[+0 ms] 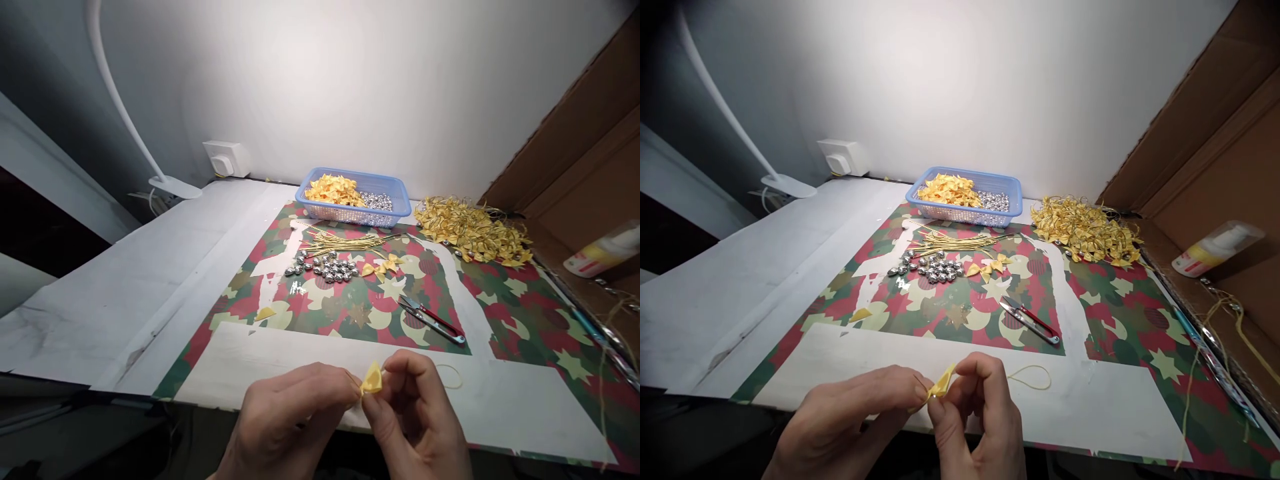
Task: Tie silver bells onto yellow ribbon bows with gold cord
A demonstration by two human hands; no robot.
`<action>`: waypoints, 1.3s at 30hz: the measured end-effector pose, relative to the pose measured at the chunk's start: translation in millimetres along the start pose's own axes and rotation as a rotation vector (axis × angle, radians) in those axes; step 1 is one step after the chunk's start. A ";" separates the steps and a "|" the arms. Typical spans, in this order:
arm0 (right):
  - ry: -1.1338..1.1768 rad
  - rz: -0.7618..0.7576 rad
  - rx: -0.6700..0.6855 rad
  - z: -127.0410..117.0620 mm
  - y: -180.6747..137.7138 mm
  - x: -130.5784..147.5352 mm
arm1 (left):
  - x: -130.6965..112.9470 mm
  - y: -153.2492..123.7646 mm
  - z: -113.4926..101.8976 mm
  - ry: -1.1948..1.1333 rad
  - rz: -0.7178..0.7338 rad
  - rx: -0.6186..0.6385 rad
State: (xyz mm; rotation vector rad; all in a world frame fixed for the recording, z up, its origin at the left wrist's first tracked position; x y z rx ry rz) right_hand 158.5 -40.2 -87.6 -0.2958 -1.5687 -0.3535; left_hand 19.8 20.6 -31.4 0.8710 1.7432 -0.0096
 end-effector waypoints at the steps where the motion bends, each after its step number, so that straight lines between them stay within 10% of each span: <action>1: 0.006 -0.017 0.025 -2.3 3.2 0.2 | 1.2 0.3 -0.2 0.005 -0.009 0.004; 16: -0.670 -0.603 0.506 -3.9 42.3 49.1 | 10.9 -2.8 2.9 0.348 0.120 -0.065; 25: -0.649 -0.204 0.849 -5.0 62.6 61.4 | 7.9 -0.9 6.5 0.389 0.149 -0.043; 39: -0.165 0.056 0.528 9.7 99.3 40.2 | 24.2 7.6 -3.2 0.364 0.071 -0.092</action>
Point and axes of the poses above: each hand's wrist, its own y-axis towards the middle knuckle, its own z-axis out of the palm, x = y × z, the point moved 4 cm from there along y, towards the middle knuckle, and after that the axes turned 3 degrees about y, right-handed, at the moved point
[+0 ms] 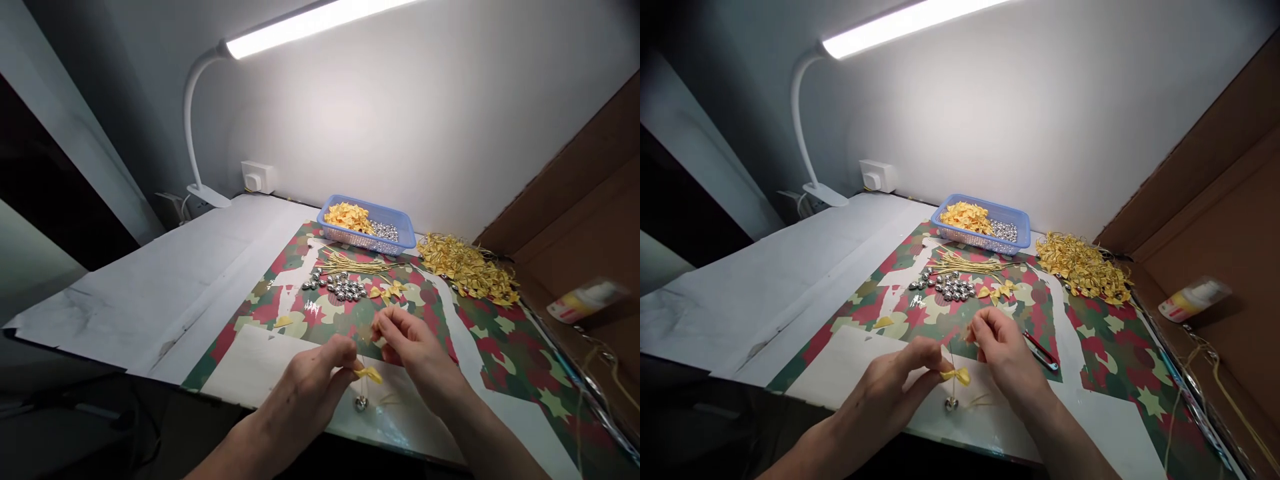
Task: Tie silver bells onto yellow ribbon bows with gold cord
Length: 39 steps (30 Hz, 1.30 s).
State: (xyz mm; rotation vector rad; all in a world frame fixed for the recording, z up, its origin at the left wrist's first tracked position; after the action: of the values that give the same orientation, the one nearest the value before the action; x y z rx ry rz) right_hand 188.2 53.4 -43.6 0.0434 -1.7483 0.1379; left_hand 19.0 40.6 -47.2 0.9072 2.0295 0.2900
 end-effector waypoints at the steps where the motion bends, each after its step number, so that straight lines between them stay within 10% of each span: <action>1: -0.017 0.006 0.036 0.2 -1.5 0.7 | 0.8 0.2 -1.8 0.008 -0.010 -0.013; 12: -0.168 -0.152 0.073 14.9 -11.4 20.7 | -4.2 6.6 -0.4 -0.067 0.068 0.023; 23: 0.513 0.053 -0.139 -0.3 22.7 8.7 | 15.9 8.9 -1.4 -0.567 -0.437 0.160; 39: 0.460 -0.174 -0.816 -163.9 23.9 1.0 | -9.6 -0.2 -19.7 -1.066 -0.782 0.280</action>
State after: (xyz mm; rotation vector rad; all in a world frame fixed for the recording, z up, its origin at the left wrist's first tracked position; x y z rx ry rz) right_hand 345.6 96.3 -15.6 -0.4008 -1.2276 -0.6474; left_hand 6.7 36.3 -29.6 0.2270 1.2489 -0.7732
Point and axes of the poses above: each hand's wrist, its own y-axis towards the middle knuckle, its own z-axis out of the palm, x = y × z, the point moved 4 cm from there along y, towards the middle knuckle, and after that the axes turned 3 degrees about y, right-handed, at the moved point
